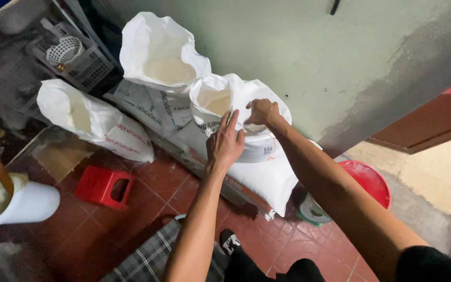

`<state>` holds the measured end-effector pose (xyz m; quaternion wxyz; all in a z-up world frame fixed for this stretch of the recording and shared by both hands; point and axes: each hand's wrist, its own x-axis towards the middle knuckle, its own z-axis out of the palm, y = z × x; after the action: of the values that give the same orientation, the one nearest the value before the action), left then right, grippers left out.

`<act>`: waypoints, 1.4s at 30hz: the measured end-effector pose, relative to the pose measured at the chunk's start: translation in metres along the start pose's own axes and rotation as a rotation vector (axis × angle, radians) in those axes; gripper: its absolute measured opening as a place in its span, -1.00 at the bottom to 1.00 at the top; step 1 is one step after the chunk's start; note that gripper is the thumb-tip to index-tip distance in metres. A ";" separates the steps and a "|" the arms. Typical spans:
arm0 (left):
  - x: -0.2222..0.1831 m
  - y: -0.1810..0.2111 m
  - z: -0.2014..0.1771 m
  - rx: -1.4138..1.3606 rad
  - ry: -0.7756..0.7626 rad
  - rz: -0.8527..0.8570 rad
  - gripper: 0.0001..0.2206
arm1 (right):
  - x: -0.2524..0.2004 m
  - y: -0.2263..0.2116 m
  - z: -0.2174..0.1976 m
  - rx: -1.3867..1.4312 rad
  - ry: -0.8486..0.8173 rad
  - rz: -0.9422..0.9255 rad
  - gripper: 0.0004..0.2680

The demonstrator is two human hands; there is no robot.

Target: The person carries a round component to a restroom sink, washes it by hand with water and a cloth, then returns to a storage area and uses a plastic scoop to transfer flour from large bags into a red bucket placed on a scale.

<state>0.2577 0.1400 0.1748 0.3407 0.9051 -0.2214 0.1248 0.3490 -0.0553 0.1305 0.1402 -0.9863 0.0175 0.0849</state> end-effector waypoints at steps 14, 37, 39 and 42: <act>-0.038 -0.072 0.056 -0.879 -0.347 -1.071 -0.33 | 0.039 0.170 0.020 1.517 0.444 0.624 -0.71; -0.006 -0.152 0.119 -1.765 0.527 -1.477 0.09 | -0.012 0.151 -0.068 0.666 -0.026 0.072 -0.64; 0.012 -0.164 0.114 -1.942 0.540 -1.213 -0.03 | -0.011 0.154 -0.071 1.023 -0.156 0.179 -0.63; 0.030 -0.169 0.093 -1.946 0.471 -1.129 -0.15 | -0.011 0.154 -0.072 1.491 -0.221 0.339 -0.70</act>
<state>0.3728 0.1813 0.0228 0.9360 0.1830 0.2825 -0.1033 0.3411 -0.2227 0.1581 0.7535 -0.6008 0.2066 0.1691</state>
